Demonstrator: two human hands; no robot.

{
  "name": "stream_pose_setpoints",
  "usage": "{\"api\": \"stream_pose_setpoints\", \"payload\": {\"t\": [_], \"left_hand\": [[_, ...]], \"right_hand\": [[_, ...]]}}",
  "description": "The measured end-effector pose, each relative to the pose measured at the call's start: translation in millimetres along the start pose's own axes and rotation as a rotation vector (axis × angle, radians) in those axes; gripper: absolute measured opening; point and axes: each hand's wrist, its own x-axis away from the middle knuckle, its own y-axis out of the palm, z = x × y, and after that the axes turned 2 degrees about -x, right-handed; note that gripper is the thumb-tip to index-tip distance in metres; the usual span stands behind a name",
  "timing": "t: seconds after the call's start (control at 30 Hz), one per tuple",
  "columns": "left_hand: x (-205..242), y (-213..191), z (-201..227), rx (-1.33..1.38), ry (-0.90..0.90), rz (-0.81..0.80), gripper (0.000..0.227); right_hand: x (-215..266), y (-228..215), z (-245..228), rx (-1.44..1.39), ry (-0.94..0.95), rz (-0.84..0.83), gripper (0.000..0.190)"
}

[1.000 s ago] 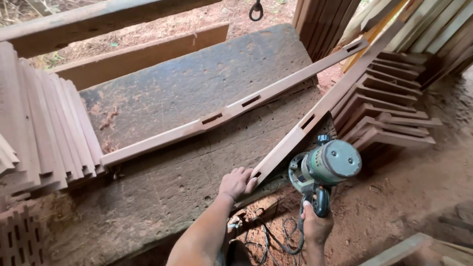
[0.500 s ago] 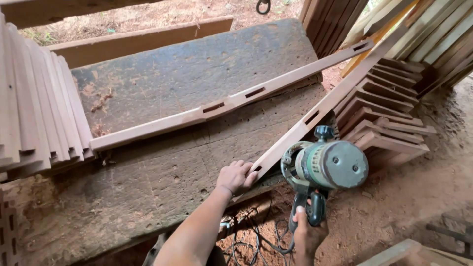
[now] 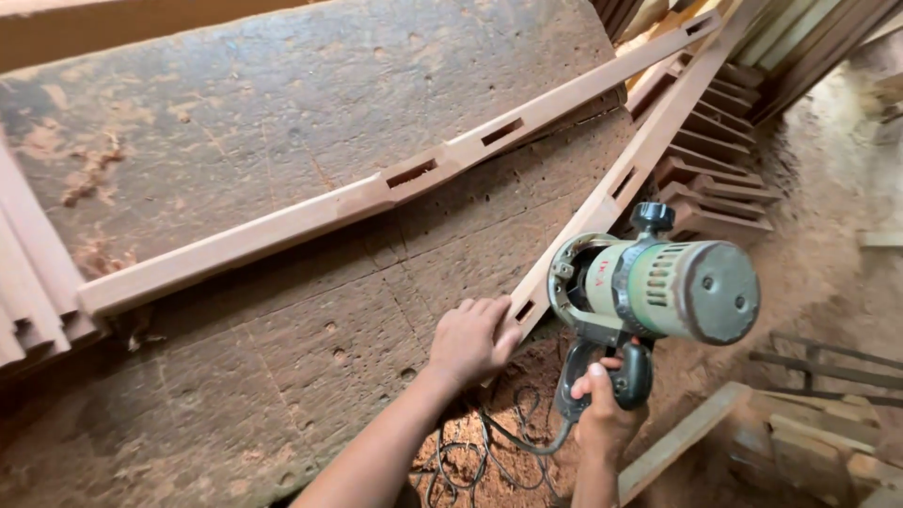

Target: Use a power router to shape the edges of curved wooden furniture components.

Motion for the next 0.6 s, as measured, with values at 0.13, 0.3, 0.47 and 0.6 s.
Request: {"api": "stream_pose_setpoints", "payload": {"t": [0.13,0.3,0.47,0.6], "left_hand": [[35.1,-2.6,-34.5,-0.039,0.246,-0.141,0.06],[41.2,-1.5,-55.6,-0.091,0.332,-0.244,0.063],[26.6,-18.0,-63.7,-0.128,0.449,-0.337,0.068],[22.4,-19.9,-66.9,-0.142,0.475,-0.394,0.07]], "right_hand": [[6.8,5.9,-9.9,-0.054,-0.004,0.01,0.023],[13.3,15.1,-3.2,-0.12,-0.043,-0.042,0.017],[24.1,31.7,-5.1,-0.222,0.001,0.011,0.017],[32.2,44.6,-8.9,-0.181,-0.016,0.045,0.019]]}}
